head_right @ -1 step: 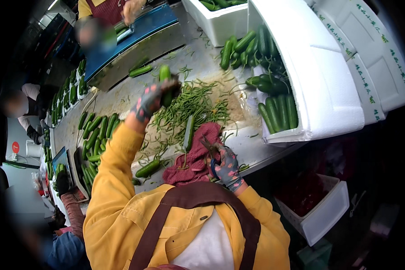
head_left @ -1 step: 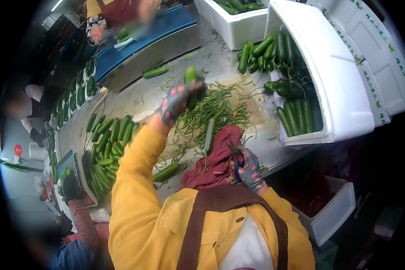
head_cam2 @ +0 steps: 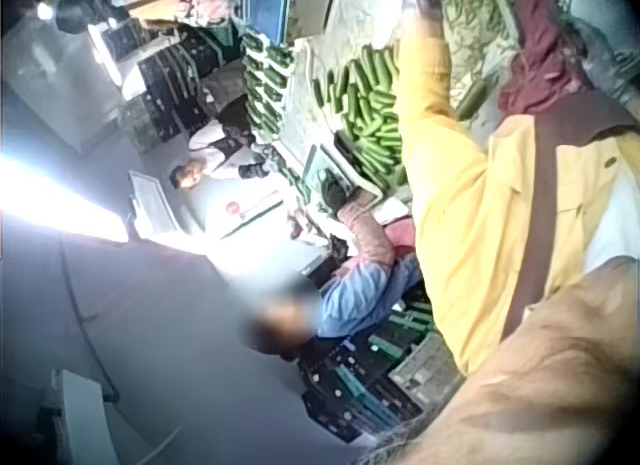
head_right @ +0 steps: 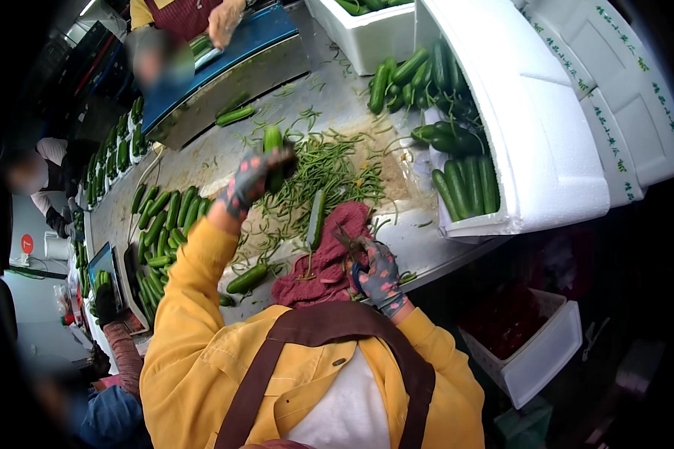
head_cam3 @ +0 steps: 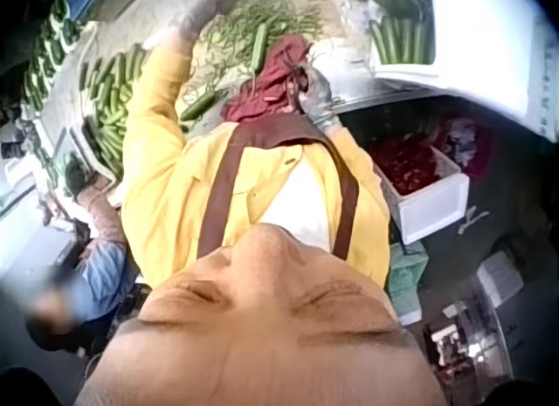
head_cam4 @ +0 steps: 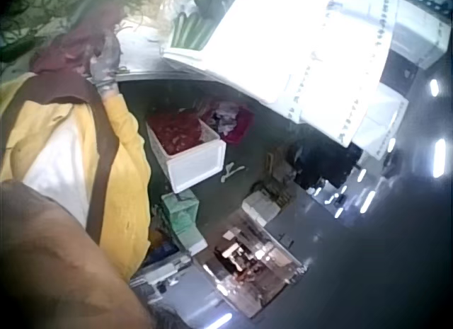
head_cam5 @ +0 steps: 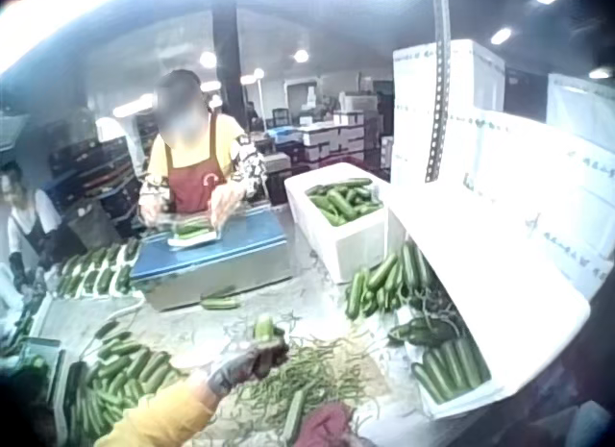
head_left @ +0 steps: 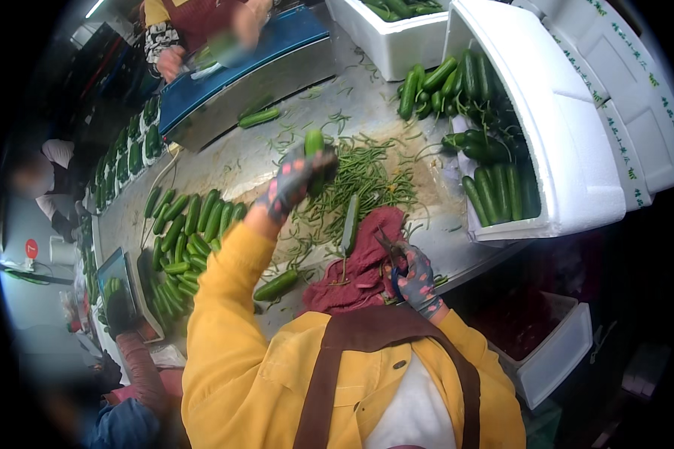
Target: The person stands at a stainless steel workbench and peels green cucumbers using a handheld peeler. They hold the cucumber in one hand and the peeler in the other, removing the skin in long strips. The peeled cucumbers are placed into a white styrofoam container, while the peels accumulate on the table.
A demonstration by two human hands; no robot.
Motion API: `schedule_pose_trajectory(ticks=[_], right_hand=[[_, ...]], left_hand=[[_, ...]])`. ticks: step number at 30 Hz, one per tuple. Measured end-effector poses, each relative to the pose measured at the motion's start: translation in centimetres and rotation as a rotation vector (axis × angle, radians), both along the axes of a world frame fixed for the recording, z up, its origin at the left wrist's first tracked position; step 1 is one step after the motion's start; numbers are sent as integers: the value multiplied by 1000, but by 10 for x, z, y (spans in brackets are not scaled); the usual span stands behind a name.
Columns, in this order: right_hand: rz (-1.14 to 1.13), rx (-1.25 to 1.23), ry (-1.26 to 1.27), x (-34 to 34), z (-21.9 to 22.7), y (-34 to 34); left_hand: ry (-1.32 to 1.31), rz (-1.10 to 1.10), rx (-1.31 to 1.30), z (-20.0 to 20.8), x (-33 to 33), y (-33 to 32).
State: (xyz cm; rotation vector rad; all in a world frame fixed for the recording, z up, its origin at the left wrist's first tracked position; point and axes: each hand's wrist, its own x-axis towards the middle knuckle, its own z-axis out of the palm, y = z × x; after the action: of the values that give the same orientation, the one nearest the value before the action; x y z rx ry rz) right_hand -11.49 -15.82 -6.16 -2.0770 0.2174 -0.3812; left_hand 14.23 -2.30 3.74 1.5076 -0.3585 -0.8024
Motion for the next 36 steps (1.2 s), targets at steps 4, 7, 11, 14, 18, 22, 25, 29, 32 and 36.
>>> schedule_pose_trajectory(ticks=[4, 7, 11, 14, 18, 22, 25, 29, 32, 36], right_hand=[[-56, 362, -11, 6, -13, 4], [-78, 607, -47, 6, -22, 3], [-148, 590, 47, 2, -25, 0], [-205, 894, 50, 5, -34, -3], [-74, 1651, -42, 12, 15, -13], [-38, 1243, -53, 22, 45, -3], [275, 1983, -146, 35, 23, -3], [133, 902, 198, 14, 33, -34], [-73, 462, 103, -13, 84, -43], [83, 818, 42, -86, 52, -69]], left_hand=[[-1, 104, 7, -50, -60, 33], [-391, -6, 267, -88, -93, 31], [-145, 39, 230, -74, -101, 24], [94, 86, 108, -61, -98, 24], [150, 51, 37, -30, -102, 19], [-2, 8, 8, -25, -109, 5], [12, 33, -122, -30, -129, -13], [12, -17, -233, -34, -126, -21], [115, 50, -199, -30, -130, -23], [352, 61, -93, -11, -142, -31]])
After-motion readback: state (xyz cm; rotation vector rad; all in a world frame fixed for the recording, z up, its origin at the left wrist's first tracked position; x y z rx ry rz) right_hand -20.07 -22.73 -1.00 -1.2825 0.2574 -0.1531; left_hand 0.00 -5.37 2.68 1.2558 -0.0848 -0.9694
